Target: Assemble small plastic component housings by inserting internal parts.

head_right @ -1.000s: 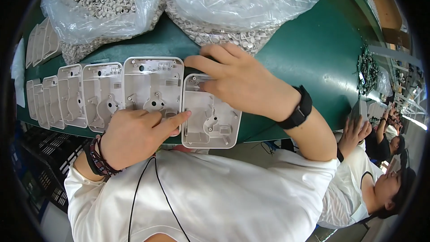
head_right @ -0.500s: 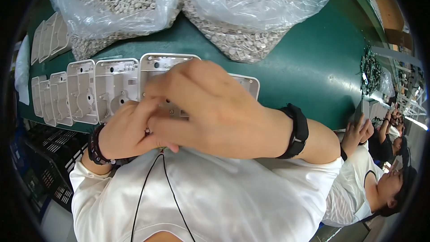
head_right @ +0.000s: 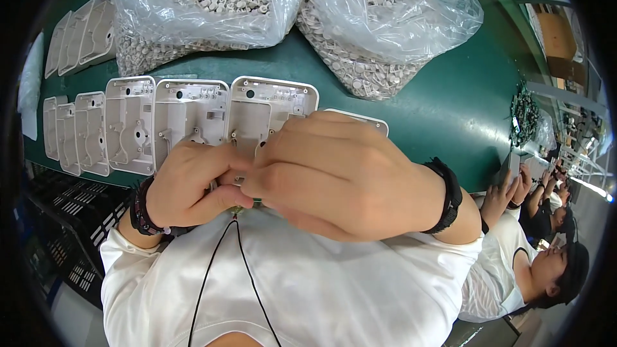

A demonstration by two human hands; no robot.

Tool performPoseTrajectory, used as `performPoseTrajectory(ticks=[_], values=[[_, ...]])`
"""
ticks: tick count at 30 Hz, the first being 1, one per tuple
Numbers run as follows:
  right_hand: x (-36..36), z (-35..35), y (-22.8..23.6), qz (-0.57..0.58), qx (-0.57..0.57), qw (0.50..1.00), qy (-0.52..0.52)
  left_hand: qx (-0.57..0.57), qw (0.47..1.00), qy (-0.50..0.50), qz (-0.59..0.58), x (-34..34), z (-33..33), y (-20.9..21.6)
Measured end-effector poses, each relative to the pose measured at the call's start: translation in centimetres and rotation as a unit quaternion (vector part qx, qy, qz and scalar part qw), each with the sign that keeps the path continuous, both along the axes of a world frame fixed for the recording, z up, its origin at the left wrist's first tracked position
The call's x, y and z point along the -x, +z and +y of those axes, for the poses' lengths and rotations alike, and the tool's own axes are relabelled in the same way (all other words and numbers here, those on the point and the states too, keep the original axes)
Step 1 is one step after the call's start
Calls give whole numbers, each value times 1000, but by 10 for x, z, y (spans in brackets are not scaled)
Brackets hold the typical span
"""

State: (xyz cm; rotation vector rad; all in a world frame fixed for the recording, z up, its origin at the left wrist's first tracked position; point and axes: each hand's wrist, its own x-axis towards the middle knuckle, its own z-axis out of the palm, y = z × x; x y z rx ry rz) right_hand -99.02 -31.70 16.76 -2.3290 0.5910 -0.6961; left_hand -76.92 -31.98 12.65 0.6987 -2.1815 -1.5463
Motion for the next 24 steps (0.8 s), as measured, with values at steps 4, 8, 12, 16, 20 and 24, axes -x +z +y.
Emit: performPoseTrajectory(ticks=[4, 8, 12, 16, 20, 24], values=[[-10, 6, -3, 8, -165, 986, -10, 116, 993, 16, 12, -3, 1, -2], [-19, 8, -5, -50, -484, 869, -91, 136, 987, 87, 3, 1, 5, -4], [-20, 3, -9, -58, -646, 757, -84, 210, 974, 84, -13, -1, 8, -7], [-18, -3, -15, -37, -383, 923, -19, 157, 982, 103, -18, -6, 2, -5], [-20, -11, -15, 46, -10, 998, 39, 156, 984, 88, 0, -8, 0, -6], [-19, -28, -16, 77, 156, 983, 55, 175, 977, 105, -54, -12, 0, -5]])
